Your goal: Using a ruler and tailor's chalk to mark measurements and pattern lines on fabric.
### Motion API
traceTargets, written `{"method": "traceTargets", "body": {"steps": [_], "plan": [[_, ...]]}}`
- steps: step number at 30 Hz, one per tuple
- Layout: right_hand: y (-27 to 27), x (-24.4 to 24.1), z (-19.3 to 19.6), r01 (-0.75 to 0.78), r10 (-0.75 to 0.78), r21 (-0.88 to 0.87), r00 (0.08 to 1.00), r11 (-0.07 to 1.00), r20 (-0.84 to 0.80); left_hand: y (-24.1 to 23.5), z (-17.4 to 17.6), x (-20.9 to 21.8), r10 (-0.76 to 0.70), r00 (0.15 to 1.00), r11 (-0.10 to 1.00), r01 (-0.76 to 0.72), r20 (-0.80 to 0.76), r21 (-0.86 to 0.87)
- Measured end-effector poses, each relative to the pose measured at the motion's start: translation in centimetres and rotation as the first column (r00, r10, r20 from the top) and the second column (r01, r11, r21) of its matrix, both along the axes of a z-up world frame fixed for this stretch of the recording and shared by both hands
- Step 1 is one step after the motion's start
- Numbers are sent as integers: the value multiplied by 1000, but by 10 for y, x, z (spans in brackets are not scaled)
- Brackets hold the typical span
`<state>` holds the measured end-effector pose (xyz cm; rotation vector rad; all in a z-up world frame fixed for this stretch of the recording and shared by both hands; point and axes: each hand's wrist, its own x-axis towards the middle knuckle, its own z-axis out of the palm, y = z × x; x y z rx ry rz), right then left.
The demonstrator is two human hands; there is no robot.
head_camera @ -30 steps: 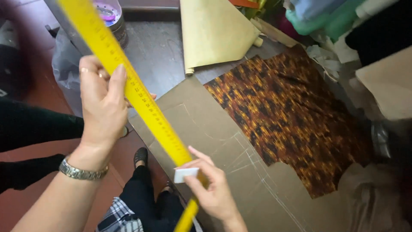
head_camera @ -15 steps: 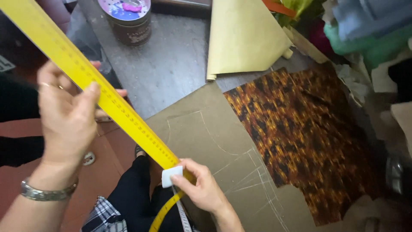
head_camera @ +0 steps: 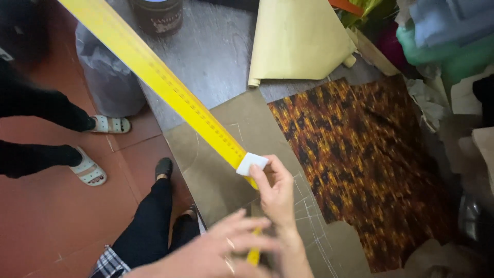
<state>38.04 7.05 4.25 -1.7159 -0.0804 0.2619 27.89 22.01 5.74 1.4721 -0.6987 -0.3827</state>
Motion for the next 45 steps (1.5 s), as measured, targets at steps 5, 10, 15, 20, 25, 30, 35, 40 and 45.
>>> {"method": "traceTargets", "body": {"steps": [5,10,15,20,25,30,35,40,45], "plan": [[10,-16,11,73,-65,84,993,994,-95,20,21,0,-323,762,903,71,-561,-424],[2,-14,28,112,-115,-47,990,993,-81,100,54,22,-163,934,866,289,-318,407],[-15,-4,19,84,-76,-209,996,974,45,162,31,14,165,820,484,418,-549,769],[-45,20,11,-121,111,-307,993,944,-50,200,17,19,338,941,383,-122,-16,916],[-40,37,-7,-344,361,-481,931,807,-60,188,-9,46,298,760,348,-650,578,676],[-5,53,-1,-515,489,-411,855,753,-175,146,-36,54,130,950,529,-309,285,790],[9,77,-6,-566,568,-445,810,694,-146,131,-53,59,165,947,410,-321,277,854],[-3,92,-27,-535,559,-493,822,686,-113,139,-66,65,440,854,427,-472,279,771],[-10,83,-43,64,52,-351,949,934,312,147,-75,67,596,784,214,-362,172,907]]}}
